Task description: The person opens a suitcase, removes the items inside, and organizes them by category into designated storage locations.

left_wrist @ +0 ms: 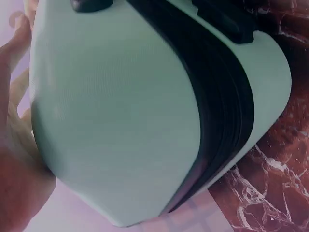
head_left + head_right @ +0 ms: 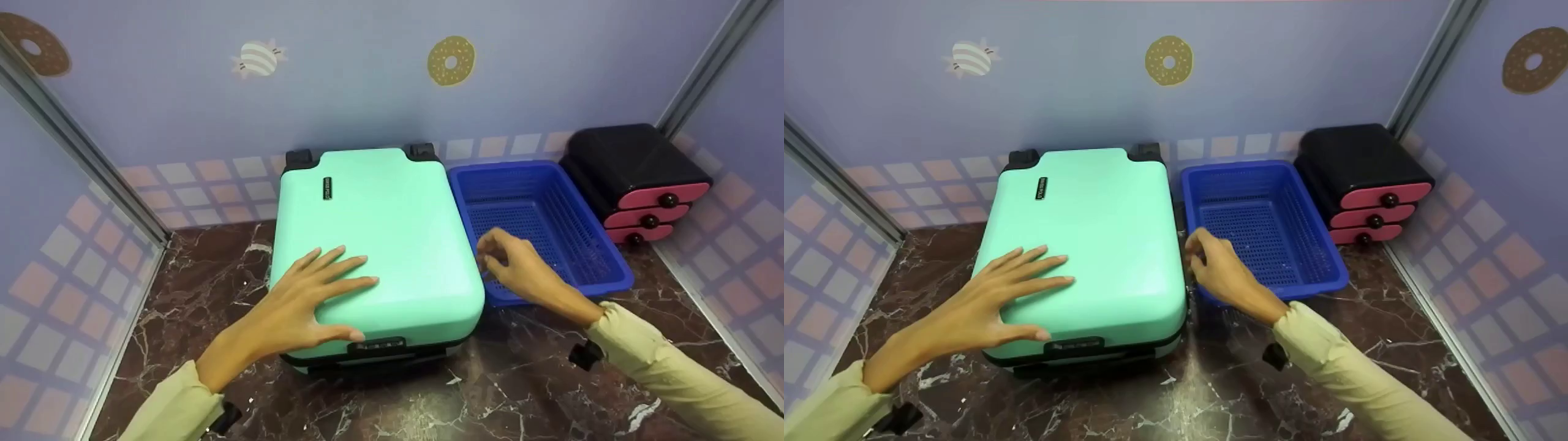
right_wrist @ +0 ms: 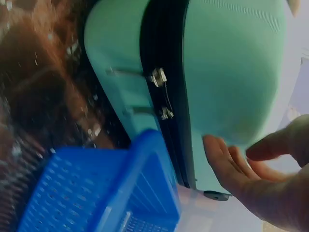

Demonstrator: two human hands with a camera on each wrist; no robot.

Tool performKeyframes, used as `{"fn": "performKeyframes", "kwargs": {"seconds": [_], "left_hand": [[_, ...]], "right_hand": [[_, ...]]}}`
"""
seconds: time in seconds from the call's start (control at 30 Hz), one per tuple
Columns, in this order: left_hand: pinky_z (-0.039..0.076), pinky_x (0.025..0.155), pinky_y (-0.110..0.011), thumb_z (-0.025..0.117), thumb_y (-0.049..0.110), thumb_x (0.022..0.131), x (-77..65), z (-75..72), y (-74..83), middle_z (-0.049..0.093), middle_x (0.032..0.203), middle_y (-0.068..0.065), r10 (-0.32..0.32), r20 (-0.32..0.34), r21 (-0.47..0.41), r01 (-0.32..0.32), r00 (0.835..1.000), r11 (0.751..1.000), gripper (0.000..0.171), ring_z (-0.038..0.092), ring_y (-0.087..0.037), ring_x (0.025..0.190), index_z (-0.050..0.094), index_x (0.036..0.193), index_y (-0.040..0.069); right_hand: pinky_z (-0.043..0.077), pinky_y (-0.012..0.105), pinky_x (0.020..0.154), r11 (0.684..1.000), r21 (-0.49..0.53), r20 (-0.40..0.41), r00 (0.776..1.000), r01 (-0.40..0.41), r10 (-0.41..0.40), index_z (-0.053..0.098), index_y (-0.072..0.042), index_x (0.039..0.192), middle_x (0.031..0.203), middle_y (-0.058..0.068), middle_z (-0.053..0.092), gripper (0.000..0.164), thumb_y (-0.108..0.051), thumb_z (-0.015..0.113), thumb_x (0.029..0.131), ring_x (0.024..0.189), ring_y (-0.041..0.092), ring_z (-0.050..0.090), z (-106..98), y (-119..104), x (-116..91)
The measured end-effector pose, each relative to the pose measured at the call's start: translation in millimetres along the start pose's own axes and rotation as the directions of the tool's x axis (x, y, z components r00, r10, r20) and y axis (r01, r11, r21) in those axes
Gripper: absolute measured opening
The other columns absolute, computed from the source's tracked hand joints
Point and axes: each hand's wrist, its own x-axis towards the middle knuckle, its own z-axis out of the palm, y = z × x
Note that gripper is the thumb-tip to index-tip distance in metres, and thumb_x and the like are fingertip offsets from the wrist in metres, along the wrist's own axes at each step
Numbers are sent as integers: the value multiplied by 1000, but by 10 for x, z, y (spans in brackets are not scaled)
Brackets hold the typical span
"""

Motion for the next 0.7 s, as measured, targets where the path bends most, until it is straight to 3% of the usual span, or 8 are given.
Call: {"fn": "performKeyframes", "kwargs": {"seconds": [0.1,0.23,0.33,0.47,0.6,0.7], "left_hand": [[20,128,-63,67,73,87,-12,60,21,42,166,-4,48,-33,51,-47,998,998,81,32,-38,156,52,156,32],[25,126,-62,69,72,87,-10,129,-7,46,163,-4,97,-97,125,-84,991,989,80,38,-37,152,53,155,31],[29,125,-62,68,72,88,-1,159,-40,49,162,-2,111,-131,153,-91,985,984,78,42,-35,151,54,154,31],[32,123,-62,68,73,88,1,162,-80,50,161,-1,116,-140,158,-93,983,983,79,44,-33,149,54,154,32],[31,123,-61,69,72,87,-38,128,-112,50,161,0,106,-124,145,-87,987,986,79,43,-32,149,54,154,32],[31,124,-60,71,71,86,-62,102,-145,49,161,1,96,-110,140,-81,989,987,81,43,-32,150,54,154,33]], "right_hand": [[64,26,69,997,-52,132,989,-54,60,64,8,114,101,19,74,17,11,58,98,82,24,74,31,4,-128],[64,27,68,991,-93,263,957,-99,120,62,11,128,108,23,75,30,4,62,99,82,26,76,115,14,-239],[66,32,74,991,-64,273,953,-117,130,56,15,137,121,30,71,39,3,62,100,91,30,77,175,43,-285],[66,33,77,988,-43,271,949,-152,158,54,16,139,125,30,70,45,6,65,97,95,31,75,238,106,-335],[65,35,63,970,69,296,933,-234,204,49,14,146,136,36,61,52,13,63,95,82,36,77,366,203,-377],[63,42,54,955,174,264,946,-240,190,46,12,150,139,40,56,55,15,59,96,70,42,74,490,298,-385]]}}
